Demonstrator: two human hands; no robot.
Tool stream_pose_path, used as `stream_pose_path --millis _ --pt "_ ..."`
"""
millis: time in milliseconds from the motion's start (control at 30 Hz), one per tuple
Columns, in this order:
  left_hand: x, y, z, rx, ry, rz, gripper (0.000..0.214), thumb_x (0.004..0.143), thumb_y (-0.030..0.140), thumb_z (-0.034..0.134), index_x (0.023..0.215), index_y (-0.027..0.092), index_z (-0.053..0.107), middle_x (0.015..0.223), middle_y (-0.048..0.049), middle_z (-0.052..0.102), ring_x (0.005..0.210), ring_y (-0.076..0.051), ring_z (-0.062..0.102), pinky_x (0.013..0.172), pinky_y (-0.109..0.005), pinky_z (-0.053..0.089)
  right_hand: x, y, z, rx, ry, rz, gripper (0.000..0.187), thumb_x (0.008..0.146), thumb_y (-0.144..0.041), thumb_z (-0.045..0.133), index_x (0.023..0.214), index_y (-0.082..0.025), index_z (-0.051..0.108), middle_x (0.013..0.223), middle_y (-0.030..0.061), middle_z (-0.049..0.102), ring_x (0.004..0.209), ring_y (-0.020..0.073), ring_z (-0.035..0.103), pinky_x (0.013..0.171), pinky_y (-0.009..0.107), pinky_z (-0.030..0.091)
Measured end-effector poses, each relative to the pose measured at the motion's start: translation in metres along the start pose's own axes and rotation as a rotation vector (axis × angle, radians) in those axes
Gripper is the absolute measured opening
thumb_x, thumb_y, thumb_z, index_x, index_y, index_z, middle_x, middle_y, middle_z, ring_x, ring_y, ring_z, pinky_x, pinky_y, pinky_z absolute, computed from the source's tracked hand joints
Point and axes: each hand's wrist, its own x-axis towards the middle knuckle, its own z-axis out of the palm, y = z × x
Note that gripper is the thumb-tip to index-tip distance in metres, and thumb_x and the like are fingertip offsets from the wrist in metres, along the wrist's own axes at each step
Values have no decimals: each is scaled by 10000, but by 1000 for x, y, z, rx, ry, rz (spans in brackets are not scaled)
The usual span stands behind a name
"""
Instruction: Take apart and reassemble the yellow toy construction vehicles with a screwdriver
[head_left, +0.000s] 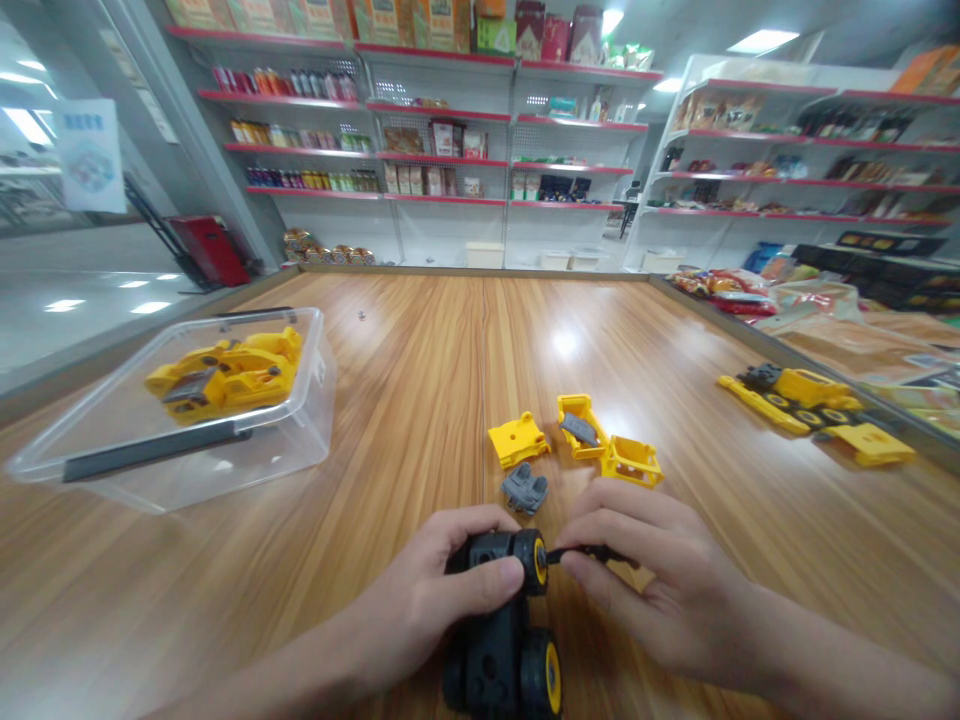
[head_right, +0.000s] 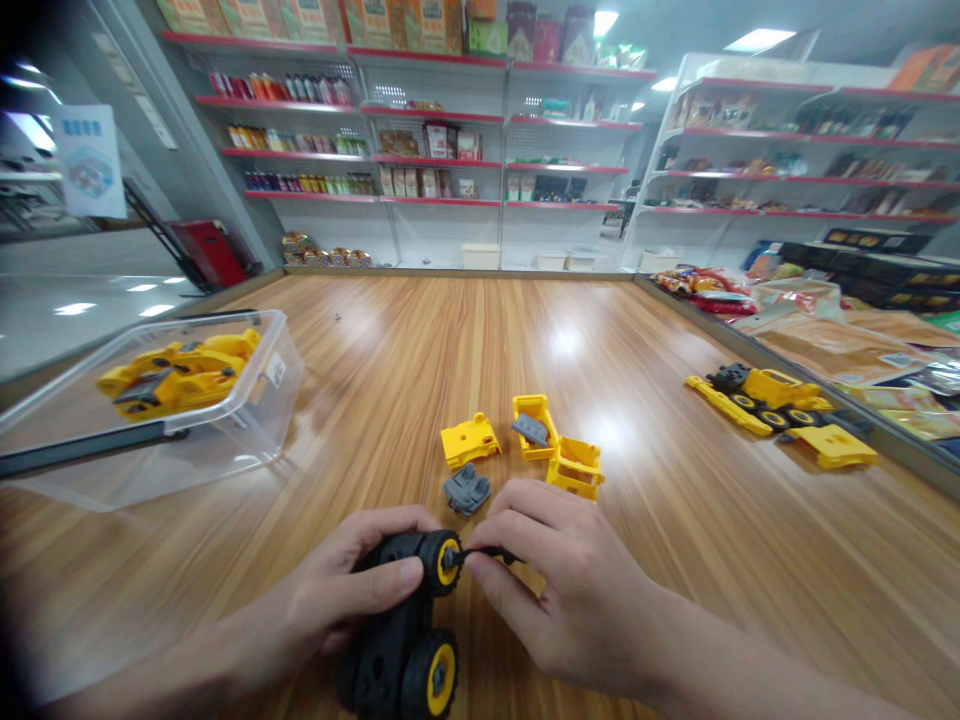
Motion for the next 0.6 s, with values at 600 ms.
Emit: stream_pose_path --millis 600 --pt "0 2 3 69 35 46 381 836 499 646 968 143 618 725 30 446 645 -102 421 540 -194 336 -4 0 5 -127 -34 -67 111 905 -108 567 986 -149 630 839 51 605 756 159 557 659 284 439"
